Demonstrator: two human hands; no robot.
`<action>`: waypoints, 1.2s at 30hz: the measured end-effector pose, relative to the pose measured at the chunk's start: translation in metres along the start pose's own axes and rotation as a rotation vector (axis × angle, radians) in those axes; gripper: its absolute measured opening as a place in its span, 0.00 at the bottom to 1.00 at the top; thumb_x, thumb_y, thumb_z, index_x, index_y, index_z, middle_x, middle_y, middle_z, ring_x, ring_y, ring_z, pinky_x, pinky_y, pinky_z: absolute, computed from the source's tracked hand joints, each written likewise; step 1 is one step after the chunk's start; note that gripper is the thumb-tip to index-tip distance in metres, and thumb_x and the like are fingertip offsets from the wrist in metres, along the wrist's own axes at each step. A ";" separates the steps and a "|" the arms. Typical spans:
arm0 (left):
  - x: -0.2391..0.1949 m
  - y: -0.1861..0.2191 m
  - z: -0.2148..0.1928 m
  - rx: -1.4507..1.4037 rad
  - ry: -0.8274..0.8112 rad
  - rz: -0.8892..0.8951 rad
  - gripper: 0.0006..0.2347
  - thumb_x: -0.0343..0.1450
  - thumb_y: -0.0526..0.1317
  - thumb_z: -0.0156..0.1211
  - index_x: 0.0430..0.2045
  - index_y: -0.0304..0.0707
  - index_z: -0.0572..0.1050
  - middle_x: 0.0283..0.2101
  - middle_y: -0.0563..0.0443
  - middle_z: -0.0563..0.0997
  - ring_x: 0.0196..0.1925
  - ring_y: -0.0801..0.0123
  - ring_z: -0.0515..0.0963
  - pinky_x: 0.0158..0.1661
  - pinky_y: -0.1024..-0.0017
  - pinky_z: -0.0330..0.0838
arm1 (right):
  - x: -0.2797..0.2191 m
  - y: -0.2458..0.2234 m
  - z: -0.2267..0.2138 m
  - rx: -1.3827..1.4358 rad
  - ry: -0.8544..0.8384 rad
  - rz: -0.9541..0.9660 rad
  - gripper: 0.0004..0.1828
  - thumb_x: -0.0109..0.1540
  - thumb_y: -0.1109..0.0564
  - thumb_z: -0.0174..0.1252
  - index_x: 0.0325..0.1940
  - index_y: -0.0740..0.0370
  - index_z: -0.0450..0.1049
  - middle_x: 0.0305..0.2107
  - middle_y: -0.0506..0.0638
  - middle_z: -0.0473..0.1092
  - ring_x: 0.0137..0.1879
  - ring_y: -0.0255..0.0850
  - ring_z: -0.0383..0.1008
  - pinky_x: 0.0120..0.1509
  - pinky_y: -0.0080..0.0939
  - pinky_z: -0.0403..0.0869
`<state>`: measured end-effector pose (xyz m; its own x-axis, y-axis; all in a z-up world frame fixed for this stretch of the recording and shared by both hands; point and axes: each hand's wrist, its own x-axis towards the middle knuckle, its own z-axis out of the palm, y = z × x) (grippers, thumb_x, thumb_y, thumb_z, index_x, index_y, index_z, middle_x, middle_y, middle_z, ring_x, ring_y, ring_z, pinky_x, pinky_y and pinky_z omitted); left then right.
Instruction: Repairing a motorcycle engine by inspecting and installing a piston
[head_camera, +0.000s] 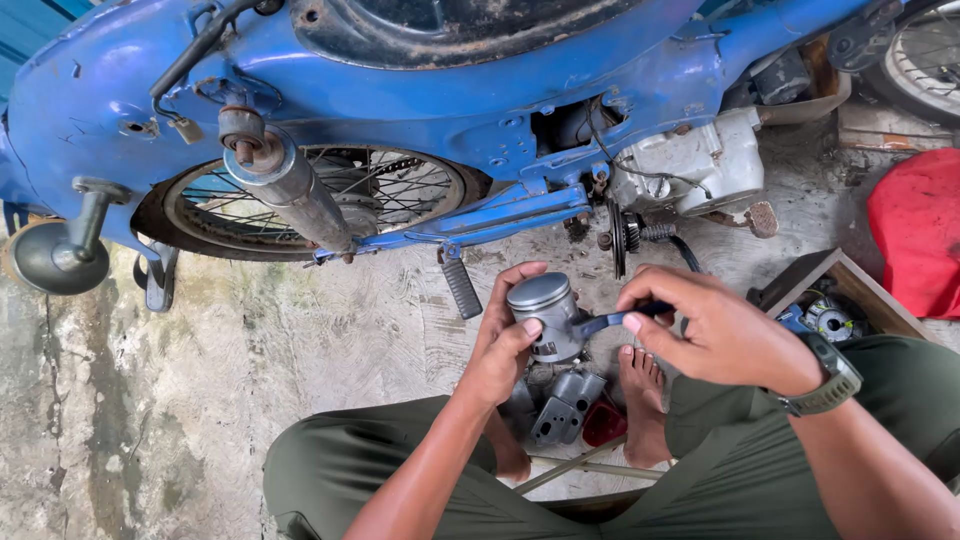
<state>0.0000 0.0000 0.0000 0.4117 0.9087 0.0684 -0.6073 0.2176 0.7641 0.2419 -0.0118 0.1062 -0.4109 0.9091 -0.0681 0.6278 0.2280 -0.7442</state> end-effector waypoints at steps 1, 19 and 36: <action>0.001 0.002 0.000 0.000 0.000 0.000 0.30 0.68 0.48 0.67 0.62 0.36 0.62 0.53 0.41 0.76 0.54 0.58 0.79 0.55 0.63 0.72 | 0.000 0.000 0.002 0.000 0.001 0.000 0.08 0.64 0.53 0.56 0.45 0.54 0.75 0.36 0.43 0.77 0.38 0.36 0.75 0.45 0.36 0.71; 0.004 0.009 0.000 0.048 0.038 -0.068 0.33 0.63 0.50 0.64 0.61 0.32 0.65 0.49 0.37 0.79 0.51 0.59 0.81 0.45 0.65 0.76 | 0.004 0.000 0.005 -0.044 0.050 -0.071 0.09 0.65 0.51 0.54 0.47 0.55 0.73 0.41 0.46 0.75 0.44 0.40 0.76 0.49 0.39 0.71; 0.005 -0.011 -0.013 0.014 0.003 0.016 0.32 0.63 0.45 0.57 0.62 0.24 0.63 0.45 0.28 0.79 0.48 0.55 0.81 0.51 0.55 0.77 | 0.006 0.007 -0.009 0.162 0.026 -0.039 0.07 0.59 0.64 0.60 0.41 0.60 0.77 0.31 0.52 0.76 0.38 0.44 0.78 0.38 0.43 0.79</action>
<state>0.0000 0.0071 -0.0167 0.3996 0.9133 0.0790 -0.6042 0.1976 0.7720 0.2497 -0.0019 0.1069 -0.4139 0.9101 -0.0215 0.4964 0.2058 -0.8433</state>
